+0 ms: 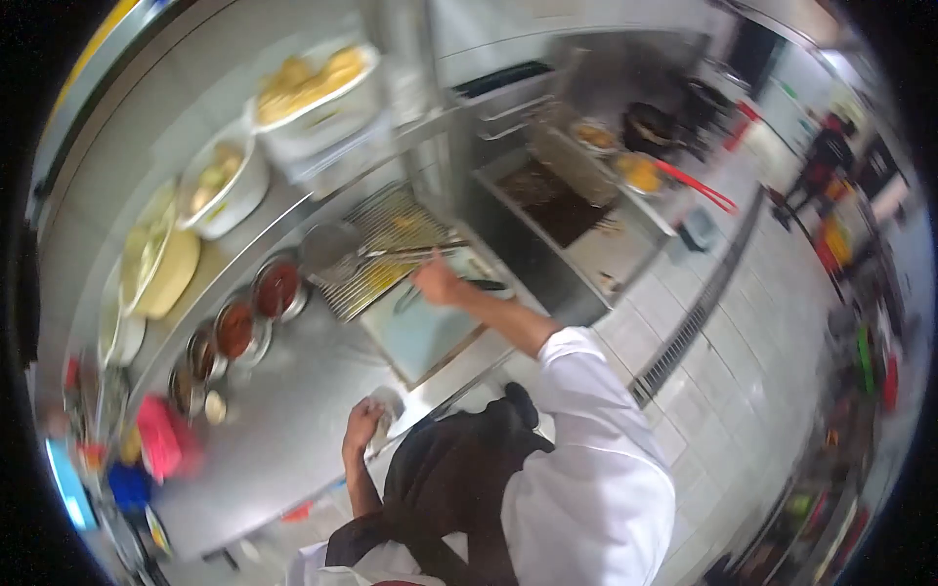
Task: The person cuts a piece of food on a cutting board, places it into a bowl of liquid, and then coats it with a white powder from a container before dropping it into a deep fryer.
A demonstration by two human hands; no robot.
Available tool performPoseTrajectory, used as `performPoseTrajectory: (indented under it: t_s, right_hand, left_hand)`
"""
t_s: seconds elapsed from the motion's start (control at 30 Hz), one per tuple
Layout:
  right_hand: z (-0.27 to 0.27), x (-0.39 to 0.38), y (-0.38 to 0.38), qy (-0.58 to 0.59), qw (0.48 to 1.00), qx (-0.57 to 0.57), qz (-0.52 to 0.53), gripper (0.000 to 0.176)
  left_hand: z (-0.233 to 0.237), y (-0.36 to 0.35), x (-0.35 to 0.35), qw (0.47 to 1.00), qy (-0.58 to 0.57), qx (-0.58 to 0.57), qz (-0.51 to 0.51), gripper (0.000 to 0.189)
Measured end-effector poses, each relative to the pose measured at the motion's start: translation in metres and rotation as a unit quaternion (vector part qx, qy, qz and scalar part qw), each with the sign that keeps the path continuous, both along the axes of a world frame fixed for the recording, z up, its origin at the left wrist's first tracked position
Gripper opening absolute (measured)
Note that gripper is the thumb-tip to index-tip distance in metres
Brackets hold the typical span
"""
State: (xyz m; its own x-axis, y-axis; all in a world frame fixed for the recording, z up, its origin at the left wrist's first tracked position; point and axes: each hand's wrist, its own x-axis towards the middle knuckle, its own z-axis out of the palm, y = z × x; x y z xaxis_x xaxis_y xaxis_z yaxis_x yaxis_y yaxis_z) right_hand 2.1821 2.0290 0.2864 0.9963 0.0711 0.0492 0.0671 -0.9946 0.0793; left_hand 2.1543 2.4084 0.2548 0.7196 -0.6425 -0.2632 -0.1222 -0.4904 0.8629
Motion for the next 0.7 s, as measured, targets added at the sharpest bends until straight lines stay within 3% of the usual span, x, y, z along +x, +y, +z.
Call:
performPoseTrajectory:
  t_s: [0.23, 0.33, 0.4, 0.43, 0.53, 0.6, 0.67, 0.7]
  right_hand:
    - [0.079, 0.093, 0.005, -0.011, 0.989, 0.014, 0.148, 0.036]
    - [0.099, 0.135, 0.015, 0.002, 0.982, 0.056, 0.180, 0.048]
    - [0.085, 0.167, 0.022, -0.132, 0.972, 0.033, 0.193, 0.055]
    - [0.092, 0.175, 0.029, -0.133, 0.971, 0.034, 0.197, 0.055]
    - [0.099, 0.185, 0.047, -0.063, 0.986, 0.112, 0.107, 0.060]
    - [0.087, 0.168, 0.057, -0.203, 0.961, 0.180, 0.043, 0.046]
    - [0.087, 0.131, 0.055, -0.148, 0.968, 0.202, 0.005, 0.039]
    - [0.071, 0.110, 0.052, -0.185, 0.959, 0.214, -0.007, 0.035]
  left_hand:
    - [0.037, 0.039, -0.026, 0.982, 0.121, -0.014, 0.144, 0.019]
    - [0.004, 0.060, -0.028, 0.979, 0.114, -0.014, 0.167, 0.018]
    - [-0.002, 0.066, -0.026, 0.978, 0.123, 0.000, 0.171, 0.021]
    - [-0.001, 0.066, -0.027, 0.976, 0.134, -0.010, 0.171, 0.021]
    - [-0.003, 0.065, -0.027, 0.970, 0.159, -0.013, 0.182, 0.022]
    - [-0.009, 0.065, -0.027, 0.971, 0.150, -0.038, 0.182, 0.022]
    - [-0.010, 0.064, -0.028, 0.966, 0.170, -0.048, 0.187, 0.022]
    - [-0.009, 0.062, -0.027, 0.961, 0.190, -0.059, 0.190, 0.022]
